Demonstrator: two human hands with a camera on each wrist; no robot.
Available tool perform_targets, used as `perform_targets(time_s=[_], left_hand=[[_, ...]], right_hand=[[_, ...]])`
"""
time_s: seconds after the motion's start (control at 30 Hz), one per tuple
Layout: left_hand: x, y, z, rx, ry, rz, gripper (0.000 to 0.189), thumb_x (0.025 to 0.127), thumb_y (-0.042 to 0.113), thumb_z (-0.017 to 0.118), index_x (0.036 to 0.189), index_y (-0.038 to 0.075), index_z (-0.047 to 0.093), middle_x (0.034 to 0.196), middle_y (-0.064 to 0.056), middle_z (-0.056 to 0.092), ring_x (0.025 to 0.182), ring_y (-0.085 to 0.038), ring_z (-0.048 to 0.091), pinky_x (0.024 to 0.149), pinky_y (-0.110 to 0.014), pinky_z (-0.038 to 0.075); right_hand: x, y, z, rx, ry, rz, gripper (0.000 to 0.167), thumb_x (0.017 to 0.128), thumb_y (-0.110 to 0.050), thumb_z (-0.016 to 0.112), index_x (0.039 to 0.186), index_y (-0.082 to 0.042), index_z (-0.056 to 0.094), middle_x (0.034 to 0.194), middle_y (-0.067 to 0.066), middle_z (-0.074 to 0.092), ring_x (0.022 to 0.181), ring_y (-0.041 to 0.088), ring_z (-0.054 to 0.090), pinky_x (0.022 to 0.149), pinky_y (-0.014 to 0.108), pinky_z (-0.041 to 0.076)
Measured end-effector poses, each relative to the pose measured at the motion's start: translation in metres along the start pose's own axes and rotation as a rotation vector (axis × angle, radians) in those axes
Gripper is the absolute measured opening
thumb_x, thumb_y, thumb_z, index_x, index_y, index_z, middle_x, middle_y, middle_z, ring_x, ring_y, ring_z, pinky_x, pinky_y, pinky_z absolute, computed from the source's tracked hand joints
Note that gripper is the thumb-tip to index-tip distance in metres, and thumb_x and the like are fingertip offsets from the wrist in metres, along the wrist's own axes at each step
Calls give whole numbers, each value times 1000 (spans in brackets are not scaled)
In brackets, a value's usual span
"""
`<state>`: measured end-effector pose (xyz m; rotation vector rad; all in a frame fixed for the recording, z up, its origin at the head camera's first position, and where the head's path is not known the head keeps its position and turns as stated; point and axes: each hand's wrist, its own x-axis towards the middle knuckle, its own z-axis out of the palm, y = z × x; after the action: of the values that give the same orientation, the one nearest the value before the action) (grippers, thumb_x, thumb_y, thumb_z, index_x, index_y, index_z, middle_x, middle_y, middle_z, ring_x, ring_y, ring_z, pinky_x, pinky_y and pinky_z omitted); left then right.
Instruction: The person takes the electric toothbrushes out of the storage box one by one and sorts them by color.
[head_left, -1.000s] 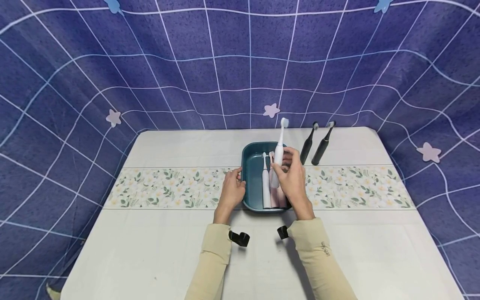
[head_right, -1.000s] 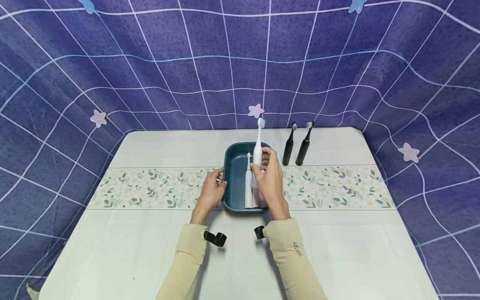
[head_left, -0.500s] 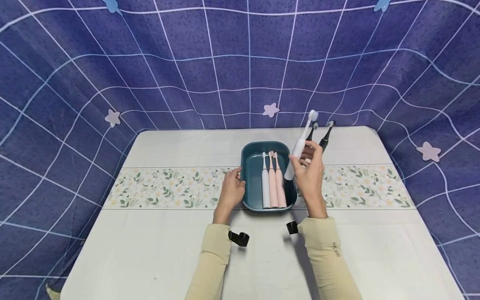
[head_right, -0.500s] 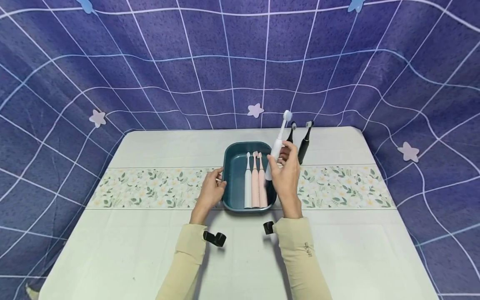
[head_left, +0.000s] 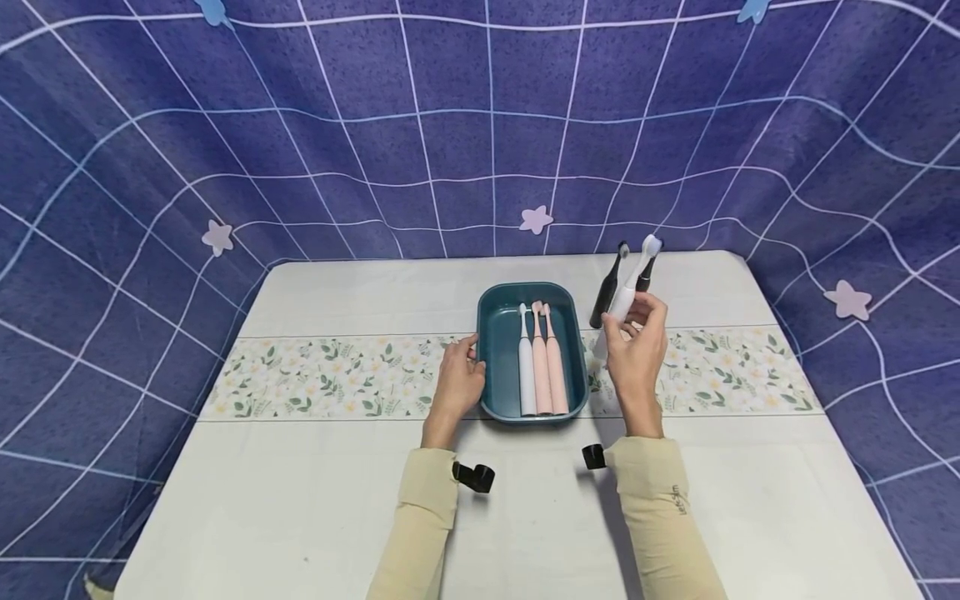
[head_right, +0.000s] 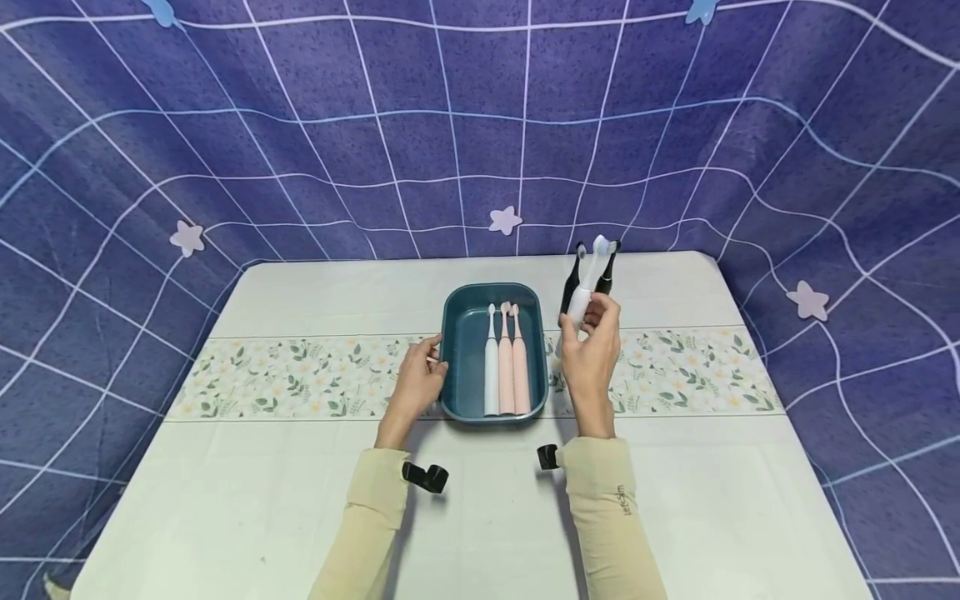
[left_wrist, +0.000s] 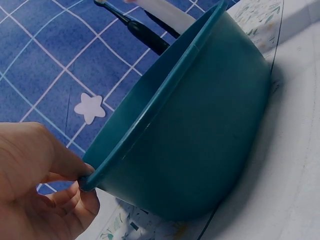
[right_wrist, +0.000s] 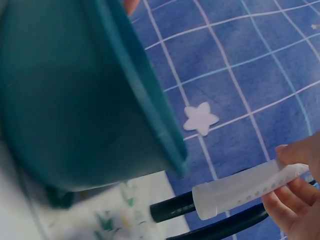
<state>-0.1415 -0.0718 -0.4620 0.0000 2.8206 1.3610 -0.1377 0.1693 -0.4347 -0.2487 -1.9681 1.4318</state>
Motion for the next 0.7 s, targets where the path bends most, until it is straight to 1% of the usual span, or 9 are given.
perform_targets(time_s=[0.17,0.4,0.57,0.7], left_hand=[[0,-1,0,-12,0,5,47,91,3,56,137,3,49,102,-10,49,80,-18,50,78,-35,43],[0,-1,0,-10,1,9,47,90,3,57,137,3,49,101,-10,49,79,-19,49,79,-36,43],[0,-1,0,-14,-1,6,47,91,3,57,137,3,49,101,-9,49,77,-17,48,77,-34,42],[0,-1,0,-14,-3,4,47,91,3,56,137,3,49,101,-9,49,77,-17,49,76,-34,42]], right_hand=[[-4,17,3,-31,5,20,47,82,2,68,123,2,46,109,17,58,94,17,58,80,20,52],[-9,36,9,-66,7,59,45,82,2,68,121,2,45,109,18,59,97,22,60,82,30,53],[-11,47,14,-92,10,83,43,82,1,67,119,3,46,109,20,60,99,25,61,83,33,53],[-12,51,16,-103,18,76,43,82,0,68,119,3,46,109,20,60,99,26,61,84,36,53]])
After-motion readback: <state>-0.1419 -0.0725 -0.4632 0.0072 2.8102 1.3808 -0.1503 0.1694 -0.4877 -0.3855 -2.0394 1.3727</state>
